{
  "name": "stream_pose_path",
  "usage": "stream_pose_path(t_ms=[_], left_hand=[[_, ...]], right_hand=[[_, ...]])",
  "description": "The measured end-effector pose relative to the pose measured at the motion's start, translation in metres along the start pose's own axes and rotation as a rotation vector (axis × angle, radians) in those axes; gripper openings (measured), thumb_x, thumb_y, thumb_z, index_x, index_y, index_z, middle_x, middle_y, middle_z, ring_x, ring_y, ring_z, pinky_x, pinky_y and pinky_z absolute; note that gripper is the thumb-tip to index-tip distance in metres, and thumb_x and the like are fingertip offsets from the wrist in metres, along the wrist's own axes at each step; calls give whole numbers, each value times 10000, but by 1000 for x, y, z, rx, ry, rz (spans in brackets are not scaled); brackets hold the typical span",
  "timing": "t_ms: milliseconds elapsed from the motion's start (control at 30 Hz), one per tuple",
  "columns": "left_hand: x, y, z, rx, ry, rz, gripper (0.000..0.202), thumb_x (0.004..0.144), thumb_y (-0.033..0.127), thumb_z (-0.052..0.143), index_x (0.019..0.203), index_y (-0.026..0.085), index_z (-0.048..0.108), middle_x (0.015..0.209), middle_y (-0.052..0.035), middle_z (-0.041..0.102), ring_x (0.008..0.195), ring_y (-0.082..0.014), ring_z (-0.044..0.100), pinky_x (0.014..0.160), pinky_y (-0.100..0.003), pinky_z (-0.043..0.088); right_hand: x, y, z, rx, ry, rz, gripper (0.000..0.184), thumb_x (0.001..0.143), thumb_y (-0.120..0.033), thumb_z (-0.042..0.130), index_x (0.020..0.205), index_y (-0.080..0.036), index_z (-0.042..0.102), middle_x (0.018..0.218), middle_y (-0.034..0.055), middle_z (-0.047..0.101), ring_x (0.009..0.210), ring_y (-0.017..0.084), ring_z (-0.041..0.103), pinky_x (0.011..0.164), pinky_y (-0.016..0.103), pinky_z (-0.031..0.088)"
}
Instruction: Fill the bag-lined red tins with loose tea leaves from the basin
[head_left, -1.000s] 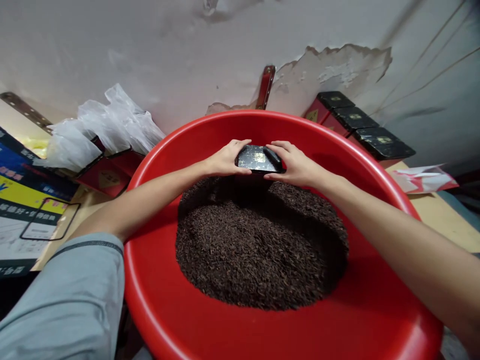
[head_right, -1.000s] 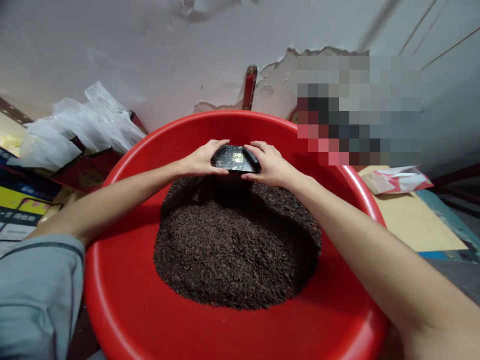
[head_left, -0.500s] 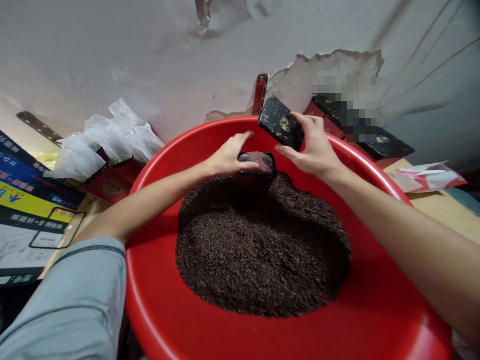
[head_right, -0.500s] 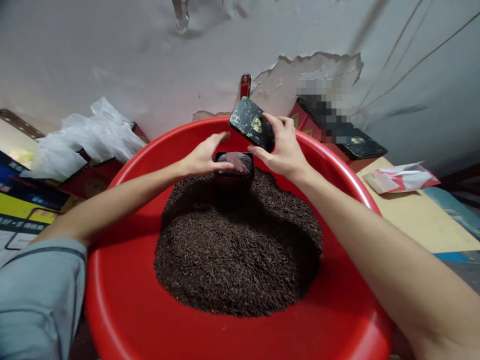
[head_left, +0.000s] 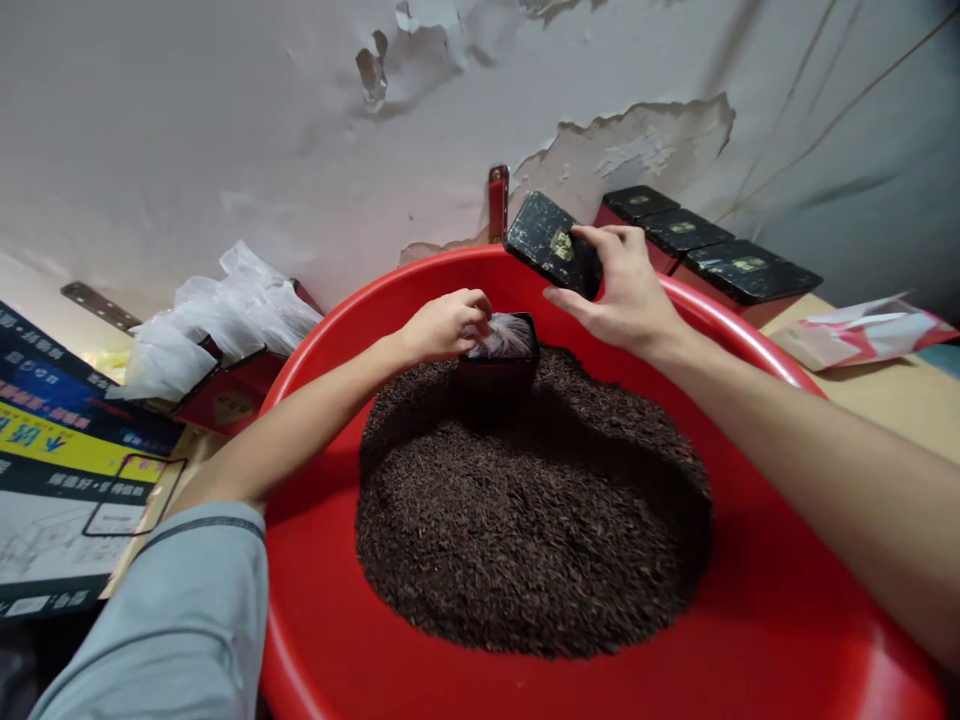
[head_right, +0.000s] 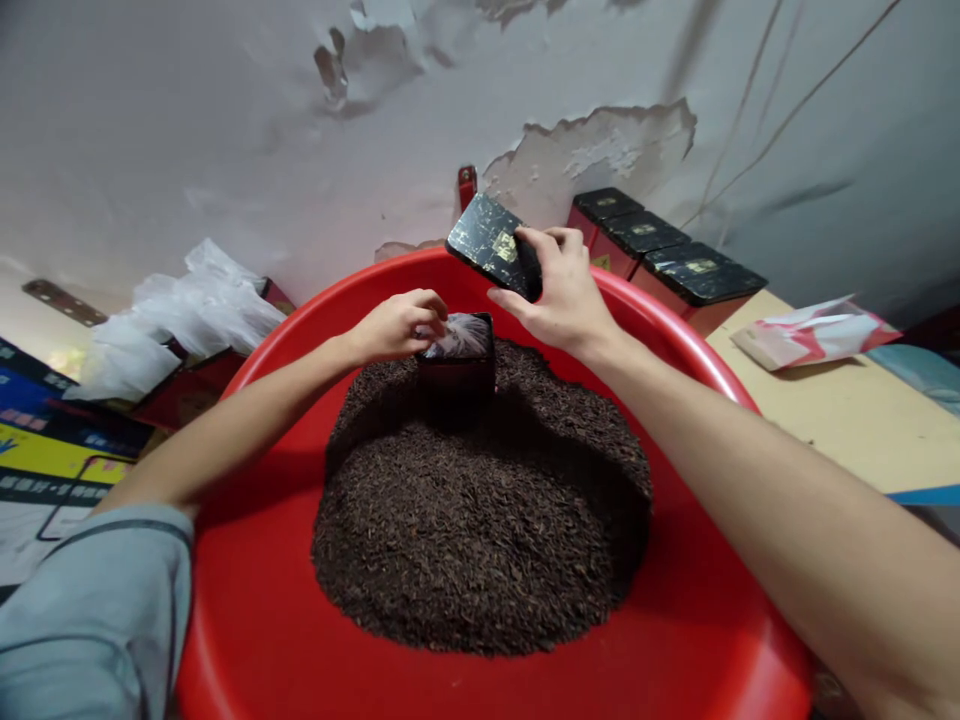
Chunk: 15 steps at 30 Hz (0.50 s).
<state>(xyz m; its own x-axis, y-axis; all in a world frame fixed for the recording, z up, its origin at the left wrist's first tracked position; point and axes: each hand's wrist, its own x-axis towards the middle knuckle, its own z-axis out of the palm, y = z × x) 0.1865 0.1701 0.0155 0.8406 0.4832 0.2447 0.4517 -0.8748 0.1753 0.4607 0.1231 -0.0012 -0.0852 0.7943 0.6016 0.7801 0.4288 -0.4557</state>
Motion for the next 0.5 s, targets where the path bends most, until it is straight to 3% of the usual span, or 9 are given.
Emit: stream_pose_path(t_ms=[167, 333, 433, 500], left_hand=[[-6, -1, 7, -79, 94, -58, 143, 902, 249, 705, 831, 152, 782, 1074, -98, 753, 909, -172, 706, 874, -319, 574], [-3, 5, 16, 163, 92, -128, 152, 945, 277, 692, 923, 140, 756, 918, -92, 763, 893, -219, 658, 818, -347, 516], [-12, 9, 20, 282, 41, -120, 259, 1034, 319, 565, 1050, 139, 750, 987, -111, 781, 967, -247, 655, 845, -375, 491], [-23, 12, 23, 311, -4, -102, 336, 1075, 350, 484, 1141, 149, 745, 1141, -122, 781, 1067, -259, 656, 916, -403, 482]], right_hand=[[1, 6, 4, -10, -21, -24, 896, 835, -747, 650, 1543, -245, 426, 1462, 159, 442, 1398, 420, 456, 1202, 668, 382], [-1, 6, 3, -16, -27, -47, 878, 852, -728, 642, 1565, -267, 421, 1454, 162, 451, 1400, 419, 459, 1194, 663, 389], [-3, 2, 3, -10, -70, -62, 843, 885, -705, 613, 1592, -286, 424, 1448, 161, 462, 1400, 413, 468, 1199, 653, 393], [-6, 0, 7, -5, -122, -91, 801, 922, -688, 564, 1613, -311, 415, 1456, 155, 461, 1410, 407, 466, 1202, 652, 392]])
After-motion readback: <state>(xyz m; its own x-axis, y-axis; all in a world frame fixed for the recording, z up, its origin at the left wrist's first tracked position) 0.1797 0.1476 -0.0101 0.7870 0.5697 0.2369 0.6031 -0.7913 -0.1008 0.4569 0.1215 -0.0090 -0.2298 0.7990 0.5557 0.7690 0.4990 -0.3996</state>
